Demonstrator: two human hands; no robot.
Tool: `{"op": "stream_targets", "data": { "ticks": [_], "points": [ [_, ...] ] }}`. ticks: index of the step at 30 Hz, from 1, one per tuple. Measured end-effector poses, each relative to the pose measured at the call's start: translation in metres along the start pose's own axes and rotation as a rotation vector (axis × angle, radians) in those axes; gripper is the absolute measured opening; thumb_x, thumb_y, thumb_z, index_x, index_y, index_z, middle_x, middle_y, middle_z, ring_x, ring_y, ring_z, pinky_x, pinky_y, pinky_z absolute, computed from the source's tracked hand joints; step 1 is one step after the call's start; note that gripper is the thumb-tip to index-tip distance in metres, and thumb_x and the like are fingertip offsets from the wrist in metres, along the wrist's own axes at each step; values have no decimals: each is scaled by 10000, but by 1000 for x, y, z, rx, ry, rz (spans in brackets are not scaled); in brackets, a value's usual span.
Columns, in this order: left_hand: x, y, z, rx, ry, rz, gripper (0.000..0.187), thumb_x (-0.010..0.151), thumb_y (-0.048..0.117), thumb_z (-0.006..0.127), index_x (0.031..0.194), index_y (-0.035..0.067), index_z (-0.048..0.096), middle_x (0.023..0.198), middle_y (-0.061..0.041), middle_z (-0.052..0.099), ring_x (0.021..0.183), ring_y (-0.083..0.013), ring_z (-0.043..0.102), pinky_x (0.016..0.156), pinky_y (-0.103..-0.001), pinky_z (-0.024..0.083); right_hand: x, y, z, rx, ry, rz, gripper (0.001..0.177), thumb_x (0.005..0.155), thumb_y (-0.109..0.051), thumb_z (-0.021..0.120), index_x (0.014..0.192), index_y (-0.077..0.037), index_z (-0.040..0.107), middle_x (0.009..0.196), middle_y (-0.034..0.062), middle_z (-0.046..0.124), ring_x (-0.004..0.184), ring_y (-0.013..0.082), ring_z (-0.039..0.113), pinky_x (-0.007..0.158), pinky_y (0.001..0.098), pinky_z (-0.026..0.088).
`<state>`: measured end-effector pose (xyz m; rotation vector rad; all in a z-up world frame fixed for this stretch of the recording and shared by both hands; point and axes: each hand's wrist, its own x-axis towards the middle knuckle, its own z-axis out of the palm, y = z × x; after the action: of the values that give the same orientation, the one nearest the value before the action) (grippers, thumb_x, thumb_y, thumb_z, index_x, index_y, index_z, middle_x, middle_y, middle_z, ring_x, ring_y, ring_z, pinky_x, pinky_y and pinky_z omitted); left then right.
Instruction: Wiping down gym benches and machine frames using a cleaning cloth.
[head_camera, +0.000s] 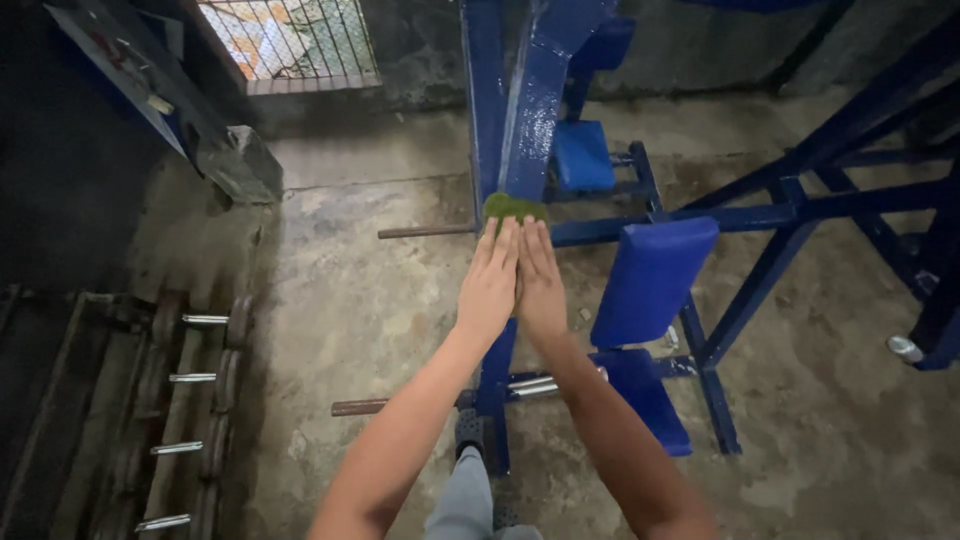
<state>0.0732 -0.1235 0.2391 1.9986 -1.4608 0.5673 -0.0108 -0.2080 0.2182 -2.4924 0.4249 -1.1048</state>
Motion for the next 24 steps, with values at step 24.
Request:
{"op": "stream_targets", "data": {
  "ticks": [24],
  "points": [
    [26,-3,-8,-46,-20,-1,602,929,27,520,1527,-20,462,1622,-112,402,1533,-341,350,1229,-408,396,20,4,0,-30,23,57,592,983,-23,502,1570,-4,429,1660,205,363,1562,415,312,1278,458,318]
  ]
}}
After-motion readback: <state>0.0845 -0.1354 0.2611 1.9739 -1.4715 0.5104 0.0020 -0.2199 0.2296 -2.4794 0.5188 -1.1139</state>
